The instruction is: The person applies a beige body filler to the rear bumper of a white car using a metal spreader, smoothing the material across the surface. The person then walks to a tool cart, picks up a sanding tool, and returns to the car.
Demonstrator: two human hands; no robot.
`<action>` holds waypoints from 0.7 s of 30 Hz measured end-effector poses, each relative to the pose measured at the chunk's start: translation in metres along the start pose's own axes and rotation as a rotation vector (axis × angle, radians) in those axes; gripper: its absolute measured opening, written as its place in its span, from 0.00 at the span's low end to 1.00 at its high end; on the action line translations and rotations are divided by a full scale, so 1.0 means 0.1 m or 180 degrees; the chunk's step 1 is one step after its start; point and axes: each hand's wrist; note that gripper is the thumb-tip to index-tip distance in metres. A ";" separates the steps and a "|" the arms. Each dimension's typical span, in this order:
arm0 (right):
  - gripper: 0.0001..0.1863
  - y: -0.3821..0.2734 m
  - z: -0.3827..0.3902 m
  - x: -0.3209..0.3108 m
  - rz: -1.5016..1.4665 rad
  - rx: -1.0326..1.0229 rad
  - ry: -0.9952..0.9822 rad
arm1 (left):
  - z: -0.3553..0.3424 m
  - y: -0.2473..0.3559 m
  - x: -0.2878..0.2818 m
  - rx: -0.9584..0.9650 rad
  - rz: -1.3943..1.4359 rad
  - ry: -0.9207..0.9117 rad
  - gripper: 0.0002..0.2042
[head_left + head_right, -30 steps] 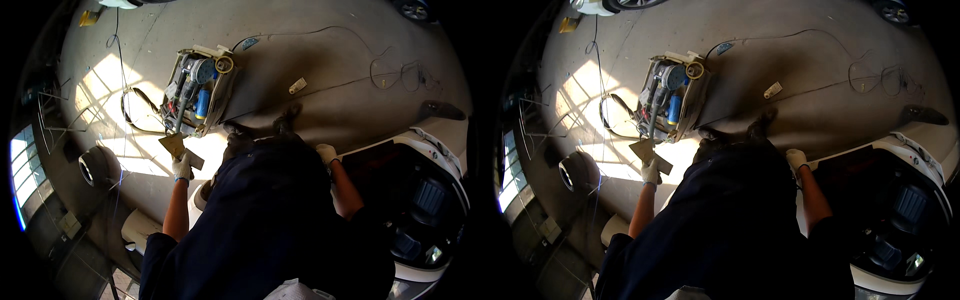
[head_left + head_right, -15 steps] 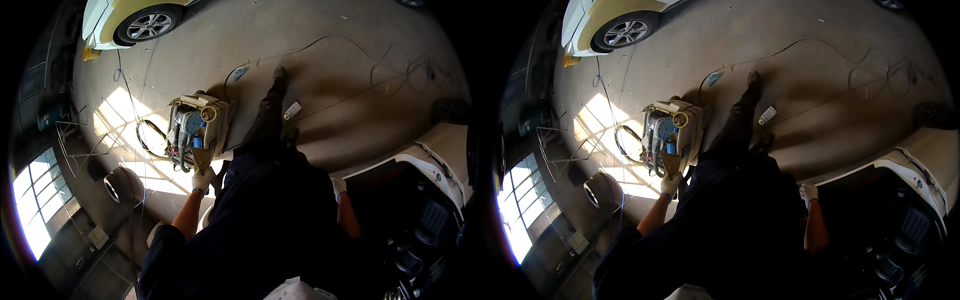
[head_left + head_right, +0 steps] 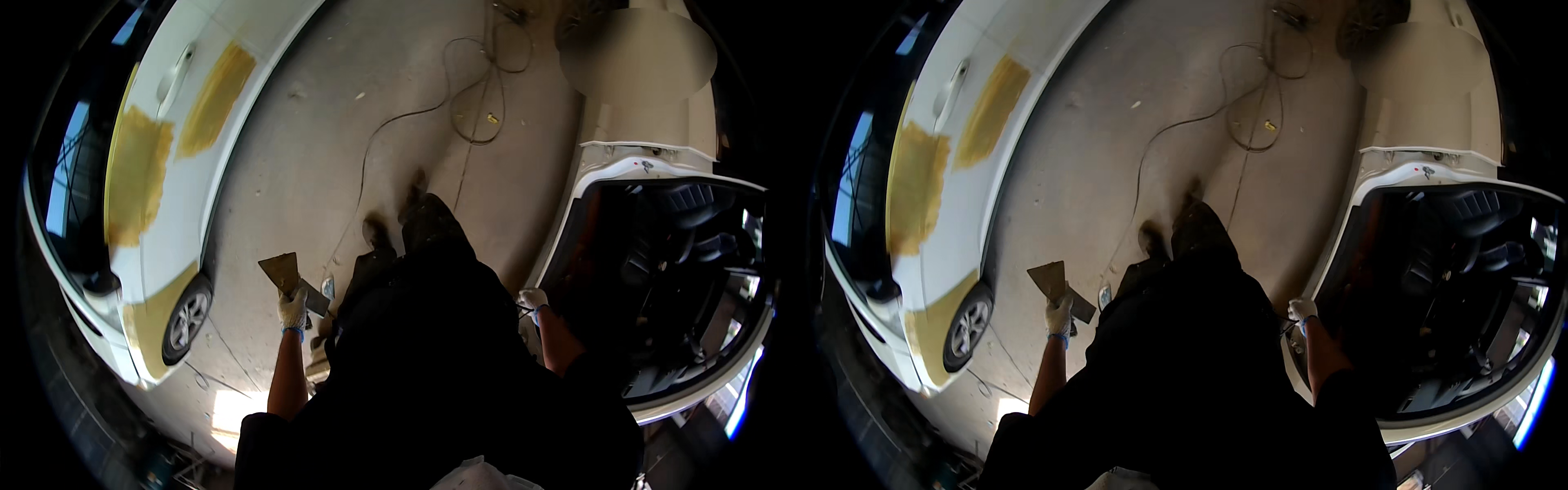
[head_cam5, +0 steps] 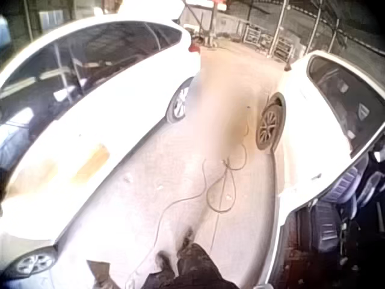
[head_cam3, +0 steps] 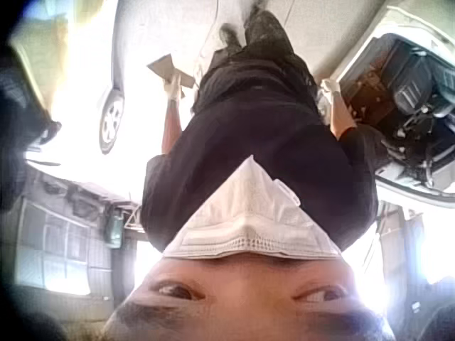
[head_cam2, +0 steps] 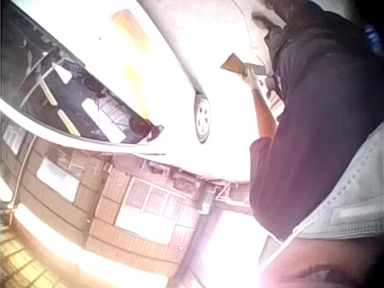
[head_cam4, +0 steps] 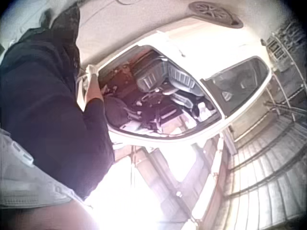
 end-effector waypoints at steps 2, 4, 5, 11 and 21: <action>0.07 -0.60 -0.13 0.10 -0.0882 0.0099 0.0012 | -0.67 0.90 -0.01 0.0080 -0.0631 0.0042 0.18; 0.06 -1.60 0.09 -0.12 -0.3067 0.0864 -0.0530 | -1.23 1.76 0.10 0.0391 -0.1084 0.0080 0.19; 0.06 -1.88 0.14 -0.31 -0.3362 0.0961 -0.0651 | -1.44 2.10 0.22 0.0328 -0.1317 0.0083 0.19; 0.10 -2.59 -1.01 -2.41 -0.1803 -0.0553 0.0476 | -2.36 3.65 1.09 0.0591 -0.1871 -0.0192 0.20; 0.13 -5.54 -1.02 -9.02 -0.0433 -0.2964 0.3725 | -4.48 6.41 2.74 0.0854 -0.2201 -0.0359 0.17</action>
Point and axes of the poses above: each hand's wrist, its own z-axis away from the middle knuckle, its own x-axis out of the palm, y = z × x, and after that the axes turned 4 degrees about -y, right-handed
